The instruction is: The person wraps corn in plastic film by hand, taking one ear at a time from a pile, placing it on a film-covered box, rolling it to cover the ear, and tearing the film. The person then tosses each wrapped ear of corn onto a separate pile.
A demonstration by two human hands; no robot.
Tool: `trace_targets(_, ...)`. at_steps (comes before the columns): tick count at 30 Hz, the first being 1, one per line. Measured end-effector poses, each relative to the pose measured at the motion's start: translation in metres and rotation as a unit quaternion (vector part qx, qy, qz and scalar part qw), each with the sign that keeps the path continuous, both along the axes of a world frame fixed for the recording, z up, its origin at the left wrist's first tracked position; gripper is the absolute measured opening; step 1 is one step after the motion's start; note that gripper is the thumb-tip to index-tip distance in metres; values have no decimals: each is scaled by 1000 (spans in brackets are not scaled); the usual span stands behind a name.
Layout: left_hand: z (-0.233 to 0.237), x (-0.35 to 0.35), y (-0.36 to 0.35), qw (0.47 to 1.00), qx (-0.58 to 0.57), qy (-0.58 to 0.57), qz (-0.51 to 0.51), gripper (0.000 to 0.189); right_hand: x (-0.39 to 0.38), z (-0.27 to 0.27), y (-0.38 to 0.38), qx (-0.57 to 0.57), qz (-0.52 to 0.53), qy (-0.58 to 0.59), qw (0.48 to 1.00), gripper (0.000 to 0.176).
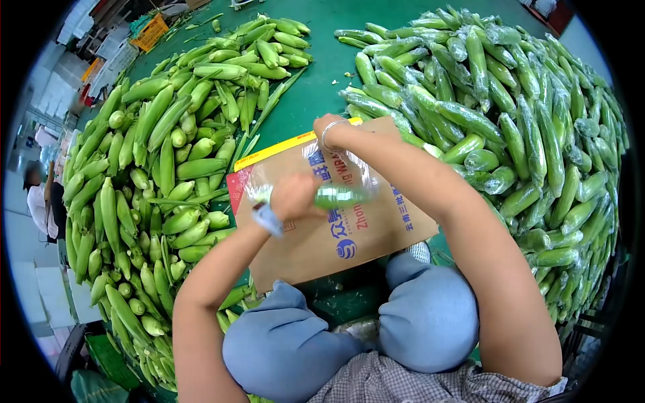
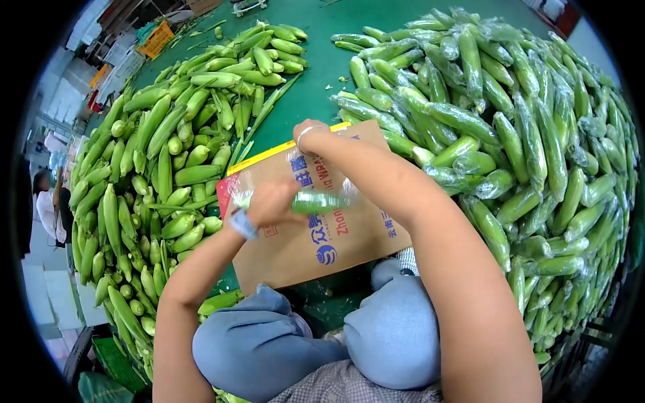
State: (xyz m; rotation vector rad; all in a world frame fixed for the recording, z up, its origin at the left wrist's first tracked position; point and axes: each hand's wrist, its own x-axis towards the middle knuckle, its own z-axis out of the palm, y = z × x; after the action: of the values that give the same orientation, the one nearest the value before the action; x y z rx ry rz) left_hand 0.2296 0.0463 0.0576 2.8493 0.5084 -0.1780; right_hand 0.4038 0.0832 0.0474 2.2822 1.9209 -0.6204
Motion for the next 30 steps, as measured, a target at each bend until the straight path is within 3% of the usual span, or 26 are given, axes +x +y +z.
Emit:
trace_targets(1, 11, -9, -15, 994, -61, 92, -8, 59, 2, 2, -4, -9, -5, 4, 1000, 34)
trace_targets(3, 45, -27, -42, 930, -146, 297, -159, 59, 2, 0, -14, -19, -3, 11, 1000, 31)
trace_targets(5, 19, -76, -50, 830, -320, 282, -360, 60, 2, -7, -28, -1, -3, 34, 999, 32)
trace_targets(6, 16, -98, -50, 835, -322, 279, -349, 60, 4, -12, -35, 10, -2, 45, 999, 33)
trace_targets(7, 16, -120, -49, 799, -527, 252, -142, 60, 4, -22, -47, 89, 25, 53, 994, 35)
trace_targets(8, 16, -140, -42, 697, -684, 200, 76, 60, 3, -32, -62, 169, 48, 63, 982, 38)
trace_targets(9, 7, -158, -30, 504, -815, 199, 206, 53, 0, -35, -79, 222, 83, 83, 968, 40)
trace_targets(10, 21, -160, -39, 361, -898, 15, 252, 44, -11, -36, -94, 271, 121, 103, 949, 42)
trace_targets(12, 23, -148, -58, 394, -804, -231, 381, 39, -51, -7, -123, 132, 145, 330, 924, 46)
trace_targets(13, 30, -129, -65, 439, -754, -310, 378, 38, -74, -5, -136, 76, 93, 517, 848, 45)
trace_targets(14, 38, -107, -71, 482, -698, -382, 368, 37, -95, -3, -148, 16, 33, 678, 734, 44)
trace_targets(16, 45, -80, -80, 491, -643, -486, 331, 39, -116, 13, -168, -86, -20, 778, 622, 38)
trace_targets(17, 51, -73, -81, 492, -618, -520, 325, 39, -114, 20, -169, -84, -20, 775, 626, 38)
trace_targets(18, 54, -69, -82, 489, -593, -554, 319, 40, -109, 25, -170, -160, -43, 762, 625, 39)
trace_targets(19, 58, -71, -76, 526, -518, -565, 368, 36, -105, 30, -173, -241, -66, 743, 621, 40)
trace_targets(20, 60, -74, -65, 555, -435, -573, 418, 32, -105, 35, -177, -61, -23, 577, 814, 43)
trace_targets(21, 60, -78, -57, 554, -444, -579, 400, 21, -105, 39, -180, 123, 38, 359, 925, 46)
trace_targets(22, 58, -83, -53, 536, -432, -594, 417, 21, -94, 46, -181, 197, 88, 277, 936, 52)
trace_targets(23, 55, -86, -50, 477, -504, -584, 421, 19, -79, 53, -179, 275, 141, 198, 930, 58)
trace_targets(25, 47, -94, -42, 362, -658, -512, 417, 21, -53, 68, -177, 404, 232, -66, 883, 41)
trace_targets(26, 35, -98, -39, 304, -736, -448, 405, 24, -44, 82, -172, 488, 286, -138, 813, 29)
trace_targets(28, -24, -84, -53, 254, -818, -375, 355, 31, -24, 96, -173, 540, 290, -165, 773, 23)
trace_targets(30, 13, -85, -78, 336, -881, -148, 298, 26, 16, 87, -182, 544, 232, -182, 785, 22)
